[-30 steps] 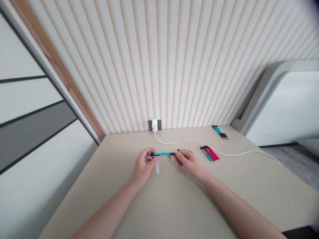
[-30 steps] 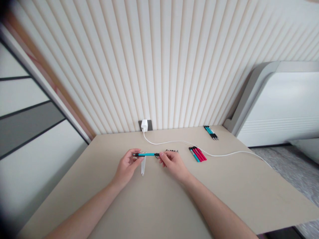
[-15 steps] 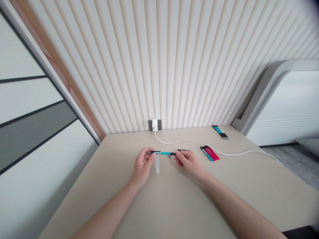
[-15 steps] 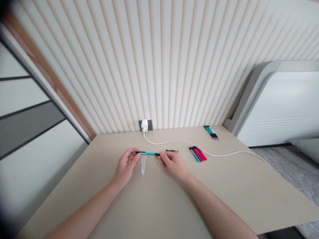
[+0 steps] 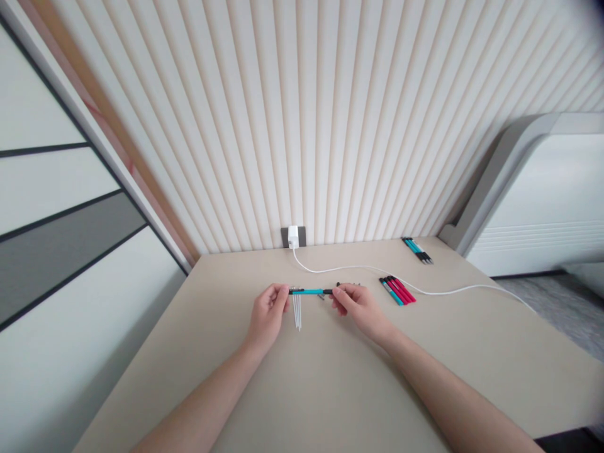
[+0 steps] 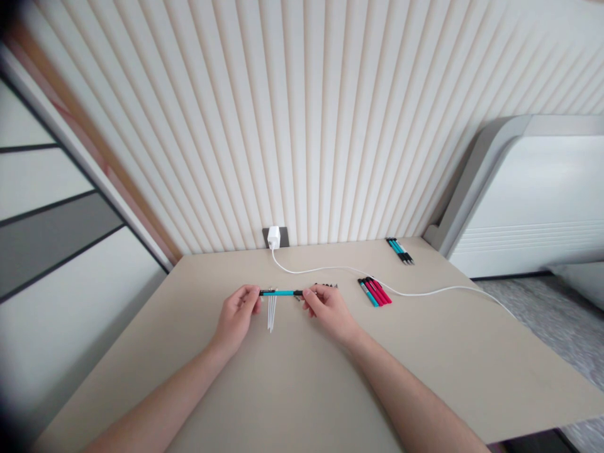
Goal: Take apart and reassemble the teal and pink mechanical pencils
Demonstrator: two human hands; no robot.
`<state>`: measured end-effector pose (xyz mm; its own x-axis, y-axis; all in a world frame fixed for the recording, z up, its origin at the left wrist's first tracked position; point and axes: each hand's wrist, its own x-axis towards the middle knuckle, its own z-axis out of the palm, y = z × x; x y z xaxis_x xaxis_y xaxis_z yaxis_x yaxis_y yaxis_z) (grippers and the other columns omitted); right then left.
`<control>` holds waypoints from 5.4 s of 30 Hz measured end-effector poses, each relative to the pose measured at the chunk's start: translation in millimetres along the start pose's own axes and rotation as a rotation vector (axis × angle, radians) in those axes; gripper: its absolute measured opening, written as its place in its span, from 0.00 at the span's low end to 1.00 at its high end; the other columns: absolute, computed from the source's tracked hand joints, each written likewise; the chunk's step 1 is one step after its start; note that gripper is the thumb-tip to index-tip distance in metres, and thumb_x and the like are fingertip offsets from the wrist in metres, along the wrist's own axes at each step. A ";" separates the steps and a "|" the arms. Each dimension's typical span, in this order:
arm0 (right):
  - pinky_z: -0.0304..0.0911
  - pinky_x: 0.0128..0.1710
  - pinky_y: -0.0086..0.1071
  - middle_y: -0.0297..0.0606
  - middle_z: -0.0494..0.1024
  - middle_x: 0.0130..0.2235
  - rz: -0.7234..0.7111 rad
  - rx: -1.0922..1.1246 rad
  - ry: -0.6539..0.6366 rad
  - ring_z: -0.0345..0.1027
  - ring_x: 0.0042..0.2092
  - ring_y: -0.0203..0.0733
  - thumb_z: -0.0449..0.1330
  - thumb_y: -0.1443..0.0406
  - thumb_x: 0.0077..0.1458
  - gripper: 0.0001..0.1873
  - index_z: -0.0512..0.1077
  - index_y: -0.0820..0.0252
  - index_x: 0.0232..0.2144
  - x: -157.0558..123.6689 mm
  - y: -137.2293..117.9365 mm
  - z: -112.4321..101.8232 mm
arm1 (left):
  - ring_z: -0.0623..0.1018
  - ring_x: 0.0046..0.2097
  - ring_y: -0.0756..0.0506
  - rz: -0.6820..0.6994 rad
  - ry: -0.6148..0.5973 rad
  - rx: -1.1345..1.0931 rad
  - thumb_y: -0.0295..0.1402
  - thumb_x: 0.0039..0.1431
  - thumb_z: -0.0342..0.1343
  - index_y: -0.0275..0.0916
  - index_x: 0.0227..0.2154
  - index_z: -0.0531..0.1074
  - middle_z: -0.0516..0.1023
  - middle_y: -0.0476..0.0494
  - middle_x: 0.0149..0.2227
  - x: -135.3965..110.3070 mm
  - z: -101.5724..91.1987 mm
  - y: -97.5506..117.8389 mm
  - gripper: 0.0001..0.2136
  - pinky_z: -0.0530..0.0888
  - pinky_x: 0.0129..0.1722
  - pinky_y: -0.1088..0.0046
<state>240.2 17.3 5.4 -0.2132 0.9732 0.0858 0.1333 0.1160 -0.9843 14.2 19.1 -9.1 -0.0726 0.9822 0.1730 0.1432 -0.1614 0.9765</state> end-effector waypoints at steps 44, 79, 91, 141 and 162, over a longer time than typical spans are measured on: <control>0.59 0.25 0.30 0.36 0.72 0.23 0.033 0.029 0.075 0.62 0.24 0.37 0.53 0.44 0.58 0.28 0.73 0.61 0.25 2.7 5.0 -1.9 | 0.67 0.24 0.52 -0.034 -0.030 -0.047 0.47 0.57 0.57 0.38 0.32 0.71 0.71 0.51 0.25 -2.9 3.0 6.7 0.16 0.64 0.22 0.78; 0.58 0.26 0.29 0.35 0.74 0.28 -0.006 0.062 0.069 0.63 0.25 0.34 0.58 0.52 0.56 0.17 0.74 0.61 0.32 0.3 -2.1 -1.4 | 0.67 0.23 0.53 -0.045 -0.001 -0.085 0.48 0.59 0.55 0.37 0.35 0.72 0.72 0.50 0.27 -3.5 3.3 5.7 0.17 0.63 0.19 0.79; 0.56 0.25 0.28 0.33 0.72 0.24 0.001 0.009 0.038 0.61 0.24 0.33 0.57 0.53 0.58 0.17 0.73 0.63 0.30 2.6 7.2 -0.7 | 0.67 0.22 0.54 0.001 0.031 -0.013 0.46 0.60 0.55 0.37 0.33 0.72 0.74 0.50 0.27 -2.4 3.3 4.8 0.15 0.65 0.21 0.79; 0.61 0.30 0.32 0.38 0.79 0.32 -0.107 -0.157 0.074 0.65 0.30 0.39 0.59 0.54 0.57 0.17 0.77 0.58 0.42 1.7 12.7 -0.9 | 0.67 0.23 0.52 0.003 -0.086 -0.042 0.44 0.58 0.58 0.36 0.36 0.76 0.71 0.50 0.26 -6.7 4.8 8.0 0.15 0.65 0.23 0.78; 0.53 0.27 0.30 0.33 0.71 0.24 -0.226 -0.458 -0.023 0.62 0.26 0.36 0.47 0.55 0.66 0.23 0.70 0.58 0.25 -2.7 -0.5 -5.5 | 0.69 0.25 0.50 0.084 -0.102 0.043 0.43 0.58 0.57 0.38 0.34 0.77 0.73 0.49 0.24 -8.7 2.5 10.1 0.13 0.66 0.24 0.77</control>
<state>246.1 15.7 6.5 -0.3065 0.9097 0.2803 0.4909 0.4033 -0.7722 18.7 9.1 -1.1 0.0420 0.9705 0.2376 0.1872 -0.2412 0.9522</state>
